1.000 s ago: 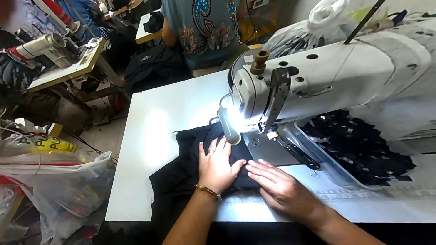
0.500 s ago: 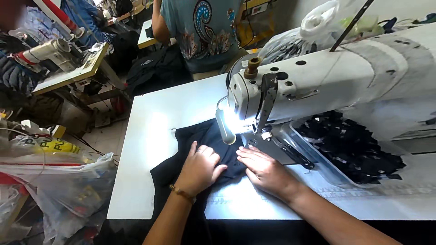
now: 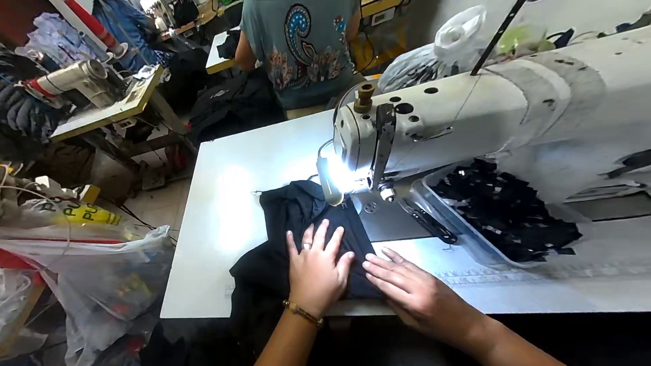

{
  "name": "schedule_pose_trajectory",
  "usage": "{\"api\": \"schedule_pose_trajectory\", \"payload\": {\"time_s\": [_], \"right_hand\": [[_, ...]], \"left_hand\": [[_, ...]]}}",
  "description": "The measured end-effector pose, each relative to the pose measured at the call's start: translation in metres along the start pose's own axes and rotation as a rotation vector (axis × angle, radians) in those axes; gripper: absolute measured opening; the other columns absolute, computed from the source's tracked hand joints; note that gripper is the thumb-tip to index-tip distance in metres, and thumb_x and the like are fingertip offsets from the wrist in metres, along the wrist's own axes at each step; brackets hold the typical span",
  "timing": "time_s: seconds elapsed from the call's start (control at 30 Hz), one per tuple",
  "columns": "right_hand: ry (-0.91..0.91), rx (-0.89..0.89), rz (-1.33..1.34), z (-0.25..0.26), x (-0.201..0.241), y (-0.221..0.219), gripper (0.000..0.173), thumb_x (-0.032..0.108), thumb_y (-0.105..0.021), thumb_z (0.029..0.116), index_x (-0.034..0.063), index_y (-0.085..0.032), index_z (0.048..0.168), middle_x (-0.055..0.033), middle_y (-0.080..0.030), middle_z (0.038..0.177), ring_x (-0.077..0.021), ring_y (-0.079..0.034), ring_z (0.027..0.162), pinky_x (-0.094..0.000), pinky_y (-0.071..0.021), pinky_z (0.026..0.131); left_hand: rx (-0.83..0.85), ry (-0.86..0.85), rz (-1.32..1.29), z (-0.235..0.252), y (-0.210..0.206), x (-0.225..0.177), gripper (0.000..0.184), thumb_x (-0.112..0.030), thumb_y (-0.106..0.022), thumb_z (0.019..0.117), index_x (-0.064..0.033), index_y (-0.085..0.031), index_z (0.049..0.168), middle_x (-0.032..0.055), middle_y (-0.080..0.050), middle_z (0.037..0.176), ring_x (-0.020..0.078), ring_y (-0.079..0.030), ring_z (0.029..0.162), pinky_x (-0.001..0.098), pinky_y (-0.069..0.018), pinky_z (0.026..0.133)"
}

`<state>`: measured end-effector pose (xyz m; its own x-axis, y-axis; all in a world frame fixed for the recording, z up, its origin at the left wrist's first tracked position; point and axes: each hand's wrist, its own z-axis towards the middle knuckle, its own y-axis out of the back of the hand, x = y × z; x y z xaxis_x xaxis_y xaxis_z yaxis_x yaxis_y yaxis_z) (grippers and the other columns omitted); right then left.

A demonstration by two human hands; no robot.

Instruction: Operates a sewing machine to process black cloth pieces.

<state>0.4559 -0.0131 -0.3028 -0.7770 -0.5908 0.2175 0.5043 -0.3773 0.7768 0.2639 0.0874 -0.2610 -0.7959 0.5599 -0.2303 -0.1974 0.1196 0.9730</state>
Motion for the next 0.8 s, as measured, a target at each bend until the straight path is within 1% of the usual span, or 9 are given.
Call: {"api": "schedule_pose_trajectory", "payload": {"time_s": [0.1,0.2,0.3,0.43,0.57,0.67,0.73,0.8], "right_hand": [[-0.013,-0.016,-0.003,-0.002,-0.001,-0.002,0.030,0.009,-0.047,0.0943,0.0016,-0.075,0.103,-0.0127,-0.074,0.121,-0.0276,-0.066,0.124,-0.0468,-0.0444,0.115],[-0.046,-0.035,-0.004,0.004,-0.006,-0.006,0.031,0.009,-0.048,0.0918,0.0019,-0.076,0.102,-0.0122,-0.075,0.118,-0.0271,-0.067,0.123,-0.0454,-0.0454,0.114],[-0.076,-0.035,-0.009,0.011,-0.011,-0.010,0.032,0.010,-0.048,0.0910,0.0019,-0.077,0.102,-0.0128,-0.074,0.119,-0.0279,-0.066,0.124,-0.0463,-0.0459,0.114],[-0.102,-0.039,-0.003,0.018,-0.015,-0.011,0.032,0.012,-0.047,0.0918,0.0026,-0.077,0.100,-0.0124,-0.074,0.118,-0.0273,-0.066,0.124,-0.0467,-0.0450,0.114],[-0.129,-0.045,-0.002,0.025,-0.018,-0.015,0.033,0.012,-0.048,0.0906,0.0028,-0.078,0.099,-0.0117,-0.075,0.117,-0.0266,-0.067,0.122,-0.0463,-0.0460,0.113],[-0.126,-0.046,-0.004,0.039,-0.025,-0.018,0.032,0.012,-0.049,0.0891,0.0007,-0.078,0.095,-0.0137,-0.076,0.114,-0.0291,-0.069,0.118,-0.0481,-0.0472,0.111],[-0.127,-0.047,-0.003,0.048,-0.031,-0.022,0.031,0.012,-0.051,0.0870,-0.0013,-0.077,0.094,-0.0150,-0.076,0.113,-0.0310,-0.069,0.118,-0.0497,-0.0474,0.110],[-0.142,-0.050,0.001,0.054,-0.036,-0.026,0.031,0.012,-0.051,0.0852,-0.0035,-0.077,0.095,-0.0169,-0.075,0.113,-0.0334,-0.069,0.118,-0.0517,-0.0471,0.110]], "left_hand": [[-0.046,0.023,0.048,-0.003,-0.007,-0.003,0.057,-0.061,-0.036,0.1040,-0.0345,-0.050,0.153,-0.0048,-0.039,0.164,0.0225,-0.031,0.154,0.0697,-0.0098,0.122],[-0.037,0.023,0.046,0.005,-0.005,-0.001,0.058,-0.061,-0.038,0.1032,-0.0338,-0.050,0.153,-0.0048,-0.039,0.164,0.0227,-0.031,0.154,0.0695,-0.0104,0.122],[-0.018,0.025,0.032,0.014,0.001,0.000,0.057,-0.058,-0.041,0.1040,-0.0313,-0.049,0.154,-0.0029,-0.040,0.164,0.0250,-0.030,0.155,0.0699,-0.0092,0.122],[0.006,0.030,0.027,0.024,0.004,0.004,0.057,-0.059,-0.040,0.1038,-0.0323,-0.048,0.154,-0.0036,-0.038,0.165,0.0247,-0.027,0.156,0.0695,-0.0073,0.122],[0.030,0.037,0.009,0.032,0.008,0.007,0.057,-0.057,-0.041,0.1044,-0.0324,-0.047,0.155,-0.0037,-0.037,0.166,0.0256,-0.027,0.156,0.0697,-0.0067,0.122],[0.045,0.047,0.008,0.042,0.014,0.010,0.054,-0.054,-0.041,0.1059,-0.0328,-0.046,0.156,-0.0013,-0.037,0.165,0.0285,-0.025,0.156,0.0718,-0.0061,0.120],[0.064,0.063,-0.003,0.050,0.018,0.013,0.053,-0.055,-0.040,0.1063,-0.0352,-0.045,0.156,-0.0022,-0.037,0.165,0.0290,-0.024,0.157,0.0719,-0.0053,0.120],[0.044,0.050,-0.042,0.052,0.021,0.018,0.052,-0.054,-0.039,0.1068,-0.0331,-0.049,0.154,-0.0010,-0.042,0.163,0.0296,-0.027,0.155,0.0717,-0.0062,0.121]]}}
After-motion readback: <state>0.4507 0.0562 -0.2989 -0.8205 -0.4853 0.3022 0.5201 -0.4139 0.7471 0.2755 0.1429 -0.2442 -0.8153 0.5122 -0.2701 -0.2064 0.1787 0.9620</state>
